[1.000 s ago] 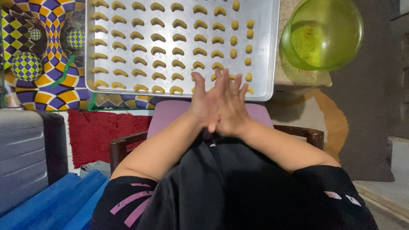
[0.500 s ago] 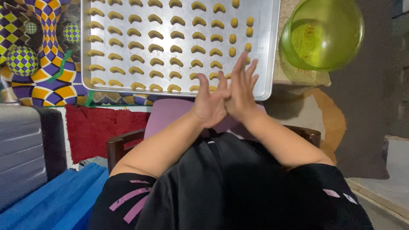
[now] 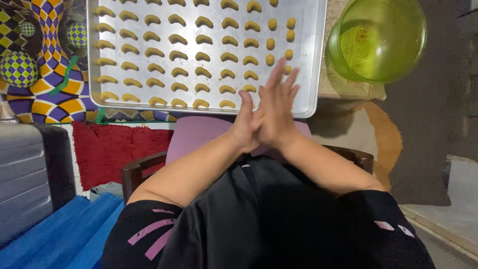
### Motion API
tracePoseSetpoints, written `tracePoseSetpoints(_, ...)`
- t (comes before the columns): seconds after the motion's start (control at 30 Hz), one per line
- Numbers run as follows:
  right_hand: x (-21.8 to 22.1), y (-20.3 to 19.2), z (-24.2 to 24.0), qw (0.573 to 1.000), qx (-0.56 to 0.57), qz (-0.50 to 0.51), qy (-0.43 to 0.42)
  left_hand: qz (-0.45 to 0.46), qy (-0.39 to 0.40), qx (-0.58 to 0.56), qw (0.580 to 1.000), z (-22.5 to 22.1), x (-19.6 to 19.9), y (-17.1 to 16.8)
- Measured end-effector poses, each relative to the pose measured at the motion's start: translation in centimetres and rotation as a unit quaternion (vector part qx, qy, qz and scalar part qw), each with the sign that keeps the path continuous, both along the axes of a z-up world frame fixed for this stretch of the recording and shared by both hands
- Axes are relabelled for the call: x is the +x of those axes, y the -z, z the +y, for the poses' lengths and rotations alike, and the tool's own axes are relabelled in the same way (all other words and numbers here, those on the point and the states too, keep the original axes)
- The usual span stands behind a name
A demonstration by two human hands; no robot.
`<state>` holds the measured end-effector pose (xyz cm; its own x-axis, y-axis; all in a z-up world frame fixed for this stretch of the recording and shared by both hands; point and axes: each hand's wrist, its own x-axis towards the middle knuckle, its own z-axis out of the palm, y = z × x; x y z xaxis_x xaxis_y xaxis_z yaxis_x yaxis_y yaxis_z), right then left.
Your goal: Shaping dough into crescent-shaped cookies and arranging them on a baking tray
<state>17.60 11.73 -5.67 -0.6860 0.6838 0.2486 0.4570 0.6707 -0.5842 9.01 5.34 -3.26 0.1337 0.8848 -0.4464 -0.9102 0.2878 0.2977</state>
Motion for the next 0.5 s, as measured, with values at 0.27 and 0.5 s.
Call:
tracePoseSetpoints(0.27, 1.4, 1.3, 0.5, 0.998, -0.035, -0.03, -0.042, -0.021, -0.017, 0.051, 0.998, -0.4, -1.3, -2.6)
tracePoseSetpoints(0.5, 1.6, 2.5, -2.9, 0.99, 0.055, -0.022, -0.132, 0.045, -0.031, -0.027, 0.998, 0.3, -1.5, -4.8)
